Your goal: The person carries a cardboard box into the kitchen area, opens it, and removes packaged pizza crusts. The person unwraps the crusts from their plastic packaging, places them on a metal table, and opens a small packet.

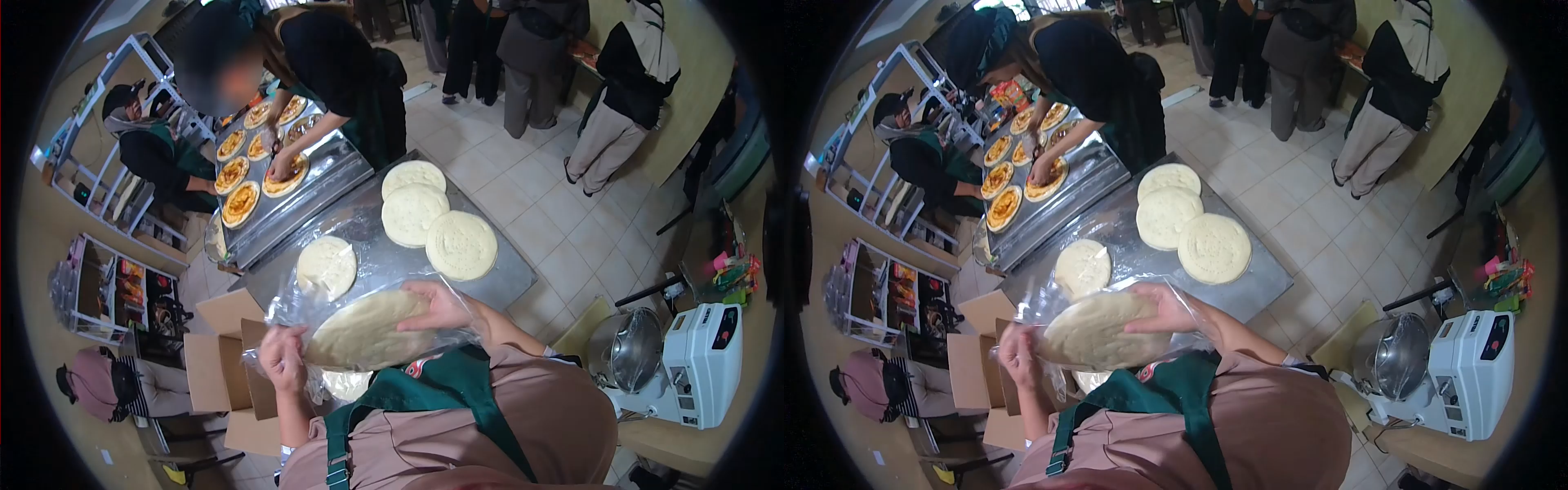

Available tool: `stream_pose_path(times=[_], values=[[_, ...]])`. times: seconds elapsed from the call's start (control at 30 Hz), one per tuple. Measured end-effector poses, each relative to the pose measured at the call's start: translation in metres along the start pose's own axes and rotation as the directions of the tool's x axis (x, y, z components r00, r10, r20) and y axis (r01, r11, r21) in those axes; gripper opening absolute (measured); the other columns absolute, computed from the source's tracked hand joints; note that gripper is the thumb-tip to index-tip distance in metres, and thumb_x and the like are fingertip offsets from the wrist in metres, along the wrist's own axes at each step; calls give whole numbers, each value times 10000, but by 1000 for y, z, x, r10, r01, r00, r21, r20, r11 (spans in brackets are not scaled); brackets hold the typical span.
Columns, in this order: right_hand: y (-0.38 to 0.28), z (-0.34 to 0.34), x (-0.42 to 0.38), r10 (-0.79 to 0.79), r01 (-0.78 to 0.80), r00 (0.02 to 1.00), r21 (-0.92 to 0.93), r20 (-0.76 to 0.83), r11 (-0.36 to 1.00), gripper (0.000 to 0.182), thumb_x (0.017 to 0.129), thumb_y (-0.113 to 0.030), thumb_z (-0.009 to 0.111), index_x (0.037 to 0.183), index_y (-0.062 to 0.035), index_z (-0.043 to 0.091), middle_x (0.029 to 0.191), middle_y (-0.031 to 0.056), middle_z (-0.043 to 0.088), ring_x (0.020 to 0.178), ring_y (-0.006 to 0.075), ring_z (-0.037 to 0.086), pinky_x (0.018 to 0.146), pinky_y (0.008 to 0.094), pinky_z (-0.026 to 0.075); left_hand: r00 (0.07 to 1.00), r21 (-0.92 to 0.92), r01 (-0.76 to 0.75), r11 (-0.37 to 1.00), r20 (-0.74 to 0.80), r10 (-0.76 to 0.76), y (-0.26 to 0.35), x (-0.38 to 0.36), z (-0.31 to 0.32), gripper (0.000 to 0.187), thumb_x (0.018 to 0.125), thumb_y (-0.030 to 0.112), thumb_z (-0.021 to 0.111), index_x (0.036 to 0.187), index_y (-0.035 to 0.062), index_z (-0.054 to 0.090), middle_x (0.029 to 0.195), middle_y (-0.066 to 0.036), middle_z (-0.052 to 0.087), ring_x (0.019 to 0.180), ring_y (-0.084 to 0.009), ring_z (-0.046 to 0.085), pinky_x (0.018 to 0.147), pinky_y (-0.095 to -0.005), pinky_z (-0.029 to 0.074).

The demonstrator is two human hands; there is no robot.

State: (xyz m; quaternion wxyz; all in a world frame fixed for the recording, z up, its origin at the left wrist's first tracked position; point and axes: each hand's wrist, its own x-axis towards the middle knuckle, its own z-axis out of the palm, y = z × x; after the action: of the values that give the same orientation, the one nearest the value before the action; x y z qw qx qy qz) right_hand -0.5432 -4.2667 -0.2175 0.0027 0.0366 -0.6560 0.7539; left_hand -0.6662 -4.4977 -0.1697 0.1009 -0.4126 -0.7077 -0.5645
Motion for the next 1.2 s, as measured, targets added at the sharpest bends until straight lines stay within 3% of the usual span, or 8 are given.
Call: stream_pose_path(times=[0.2,0.43,0.6,0.7,0.77,0.83,0.9,1.2], values=[[70,-8,-11,1,175,968,679,-250,713,629,667,-38,637,1207,-41,314,1142,72,439,1080,184,412,897,319,348,912,-199,69,978,-384,-143,7,-3,-28,217,831,155,451,773,-32,543,679,-42,475,580,-88,419,535,-195,315],[132,-26,-32,207,178,898,751,-388,637,633,684,-37,619,1216,-64,276,1174,85,404,1095,204,389,908,343,334,854,143,186,972,-512,-88,28,-11,-90,218,835,162,467,794,-39,540,742,-38,497,682,-83,431,616,-182,324],[192,-69,-54,482,-464,596,214,-643,860,621,666,-66,623,1201,-71,310,1134,108,427,1023,219,446,847,345,377,895,415,132,900,-440,71,58,-28,-123,121,766,92,527,754,-28,528,693,-60,472,622,-105,405,546,-199,295],[189,-74,-29,-140,-568,697,-661,-703,490,566,666,-88,608,1173,-68,358,1110,150,435,948,254,493,787,343,412,996,584,-15,812,-63,64,76,-37,-133,215,639,172,614,638,-16,511,737,-83,448,617,-148,408,521,-238,330],[192,-67,8,46,-413,800,-492,-598,766,518,676,-103,592,1151,-58,390,1113,185,426,965,284,482,796,341,407,989,351,99,931,65,-129,83,-49,-126,173,602,164,611,623,13,528,750,-120,520,544,-163,433,458,-254,329],[192,-54,53,229,-456,803,-320,-550,831,526,690,-108,589,1172,-58,383,1144,164,422,1037,271,436,851,327,369,860,-78,-250,965,440,259,76,-21,-98,113,611,121,620,592,64,524,827,-126,586,463,-155,465,417,-224,291],[214,-46,96,399,-400,748,118,-530,909,549,711,-140,591,1203,-67,359,1181,128,410,1102,252,378,899,343,320,654,-269,216,939,753,65,84,-14,-90,122,638,116,610,574,64,521,795,-125,612,452,-185,499,409,-238,313],[264,-30,241,789,-439,528,693,-315,571,329,774,-297,559,1005,-86,457,976,21,489,925,162,433,835,402,325,857,-699,501,510,320,-405,72,-87,-73,220,718,207,518,614,13,517,582,-151,556,432,-188,444,440,-253,326]])
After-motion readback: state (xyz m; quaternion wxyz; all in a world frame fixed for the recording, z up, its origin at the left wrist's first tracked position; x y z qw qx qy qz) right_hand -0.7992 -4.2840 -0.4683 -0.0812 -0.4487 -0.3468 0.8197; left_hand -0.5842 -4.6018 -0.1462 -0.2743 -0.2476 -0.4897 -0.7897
